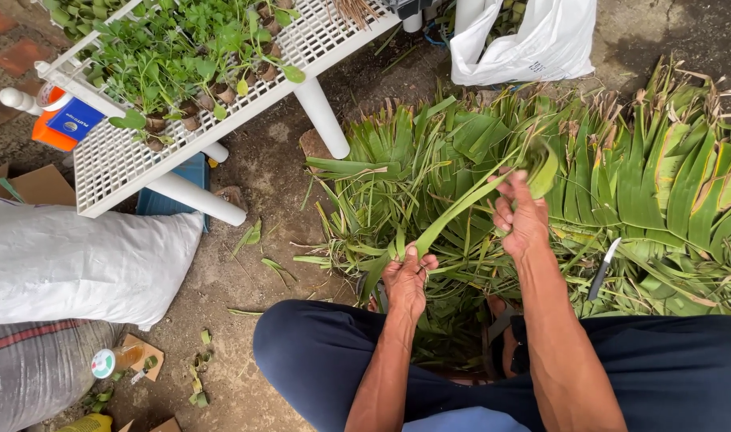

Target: Stripping and sorting banana leaves by hand and using a knife for initial cuts.

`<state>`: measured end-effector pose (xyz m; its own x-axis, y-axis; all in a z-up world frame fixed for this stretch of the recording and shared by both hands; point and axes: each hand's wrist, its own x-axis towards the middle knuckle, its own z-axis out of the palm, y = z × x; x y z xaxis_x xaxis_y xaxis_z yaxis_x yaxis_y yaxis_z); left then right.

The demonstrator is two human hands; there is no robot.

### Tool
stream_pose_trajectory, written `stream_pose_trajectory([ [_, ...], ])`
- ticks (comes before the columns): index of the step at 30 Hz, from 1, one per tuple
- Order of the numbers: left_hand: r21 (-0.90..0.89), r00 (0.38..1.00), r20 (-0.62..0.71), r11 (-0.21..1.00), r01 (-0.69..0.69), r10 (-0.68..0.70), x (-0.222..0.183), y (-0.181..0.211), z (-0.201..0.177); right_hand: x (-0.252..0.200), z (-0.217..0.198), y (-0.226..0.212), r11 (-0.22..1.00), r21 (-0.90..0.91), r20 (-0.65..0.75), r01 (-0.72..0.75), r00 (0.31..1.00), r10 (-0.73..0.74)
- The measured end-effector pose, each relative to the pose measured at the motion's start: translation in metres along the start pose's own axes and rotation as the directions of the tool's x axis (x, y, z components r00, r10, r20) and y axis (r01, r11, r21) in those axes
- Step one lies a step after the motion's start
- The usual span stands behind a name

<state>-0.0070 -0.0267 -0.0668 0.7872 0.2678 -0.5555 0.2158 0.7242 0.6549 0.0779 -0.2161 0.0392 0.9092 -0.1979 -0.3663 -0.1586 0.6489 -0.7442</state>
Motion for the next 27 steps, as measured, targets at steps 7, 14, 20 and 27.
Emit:
stream_pose_trajectory([
  [7, -0.076, 0.994, -0.106, 0.997, -0.027, 0.018, 0.016, -0.003, -0.013, -0.027, 0.009, 0.034, 0.934, 0.332, -0.238, -0.134, 0.946, 0.220],
  [14, -0.055, 0.960, -0.280, 0.998, -0.045, 0.027, 0.046, -0.039, -0.058, -0.055, 0.039, 0.082, 0.946, 0.138, -0.172, -0.293, 0.934, 0.314],
  [20, -0.075, 0.978, -0.205, 0.996, -0.054, 0.038, 0.032, -0.013, -0.032, -0.058, 0.038, 0.115, 0.907, -0.202, -0.162, -0.369, 0.926, 0.341],
  [27, -0.128, 0.993, -0.116, 0.992, -0.017, 0.002, 0.033, -0.030, -0.035, -0.031, 0.015, 0.132, 0.904, -0.209, -0.114, -0.373, 0.927, 0.357],
])
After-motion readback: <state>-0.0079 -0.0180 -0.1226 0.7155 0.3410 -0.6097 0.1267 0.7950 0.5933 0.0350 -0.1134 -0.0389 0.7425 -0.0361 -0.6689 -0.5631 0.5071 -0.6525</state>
